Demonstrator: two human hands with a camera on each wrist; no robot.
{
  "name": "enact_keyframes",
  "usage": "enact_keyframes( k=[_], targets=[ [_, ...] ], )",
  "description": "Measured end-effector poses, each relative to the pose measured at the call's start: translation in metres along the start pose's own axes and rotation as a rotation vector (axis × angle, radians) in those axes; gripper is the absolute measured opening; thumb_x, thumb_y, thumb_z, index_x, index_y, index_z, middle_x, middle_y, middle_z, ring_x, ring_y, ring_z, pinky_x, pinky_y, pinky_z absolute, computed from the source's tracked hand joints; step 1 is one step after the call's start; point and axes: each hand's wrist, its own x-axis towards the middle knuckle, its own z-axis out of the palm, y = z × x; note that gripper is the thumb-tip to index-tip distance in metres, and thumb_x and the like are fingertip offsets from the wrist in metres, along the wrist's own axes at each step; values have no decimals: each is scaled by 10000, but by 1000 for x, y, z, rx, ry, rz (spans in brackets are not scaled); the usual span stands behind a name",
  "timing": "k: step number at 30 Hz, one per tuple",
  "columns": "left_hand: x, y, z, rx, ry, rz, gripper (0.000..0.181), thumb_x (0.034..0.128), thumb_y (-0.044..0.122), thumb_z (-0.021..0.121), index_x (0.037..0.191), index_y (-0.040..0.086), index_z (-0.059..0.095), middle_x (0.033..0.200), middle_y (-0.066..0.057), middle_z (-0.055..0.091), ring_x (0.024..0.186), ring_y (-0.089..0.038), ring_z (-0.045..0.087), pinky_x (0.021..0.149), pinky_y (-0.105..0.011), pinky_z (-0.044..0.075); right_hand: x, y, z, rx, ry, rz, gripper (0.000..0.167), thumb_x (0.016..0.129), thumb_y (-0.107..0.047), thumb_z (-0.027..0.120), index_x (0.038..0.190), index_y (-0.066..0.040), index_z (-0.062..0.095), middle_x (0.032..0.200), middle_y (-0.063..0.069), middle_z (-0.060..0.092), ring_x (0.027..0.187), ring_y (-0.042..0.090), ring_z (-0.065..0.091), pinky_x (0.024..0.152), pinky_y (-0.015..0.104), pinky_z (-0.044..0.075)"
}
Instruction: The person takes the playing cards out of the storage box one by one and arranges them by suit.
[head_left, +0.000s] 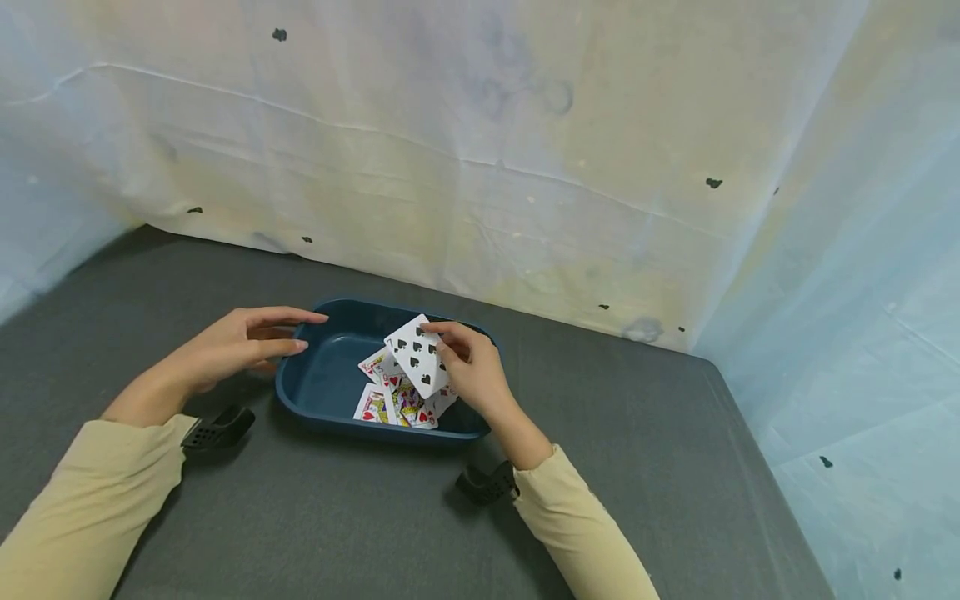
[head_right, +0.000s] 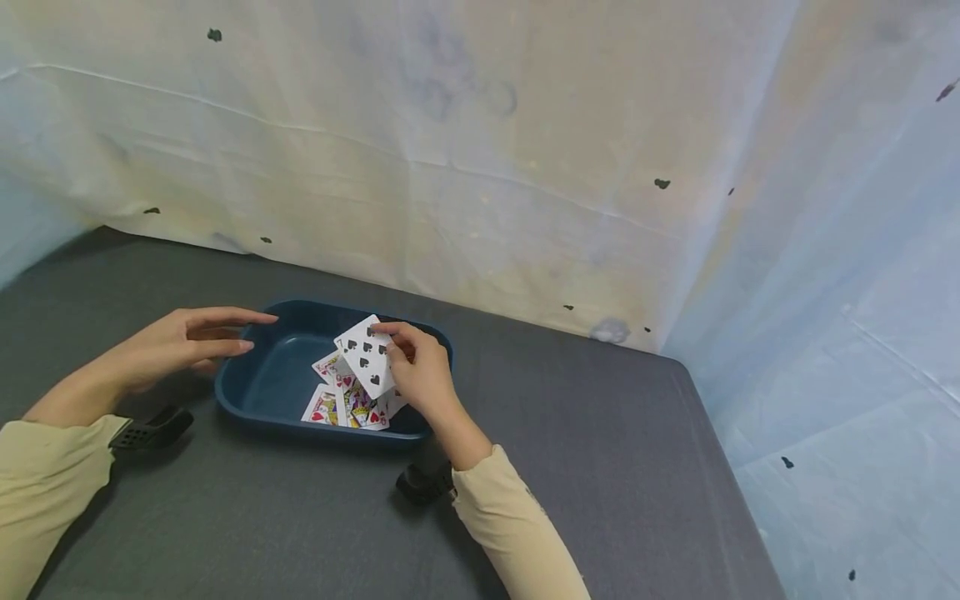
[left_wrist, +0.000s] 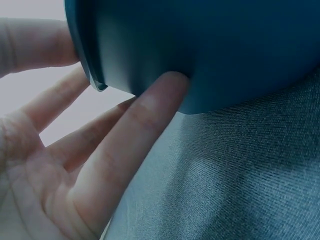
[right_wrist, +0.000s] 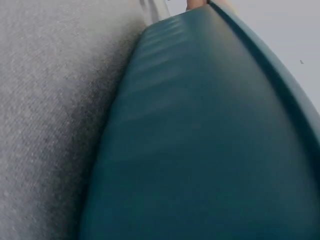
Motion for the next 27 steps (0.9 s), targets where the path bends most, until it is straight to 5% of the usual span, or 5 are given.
enact_keyframes(
  k=[11,18,27],
  targets=[
    [1,1,1,8,5,-10,515,966,289,579,1417,84,439,1496,-272,316,1284,-504,415,847,-617,499,5,13,-19,239,136,-92,412,839,37,672,1244,-4,607,1009,241,645,824,210,620,685,186,493],
    [0,1,1,13,13,-27,518,967,284,578,1422,84,434,1496,-275,311,1280,-505,418,855,-623,493,12,27,-34,288,280,-43,427,825,20,690,1244,3,611,1038,259,629,783,73,594,705,162,489],
    [-1,1,1,9,14,-30,519,964,281,581,1421,86,433,1509,-272,295,1303,-509,389,876,-643,470,20,47,-57,314,445,65,391,858,29,641,1245,-23,625,1063,233,625,769,59,589,638,154,482]
  ],
)
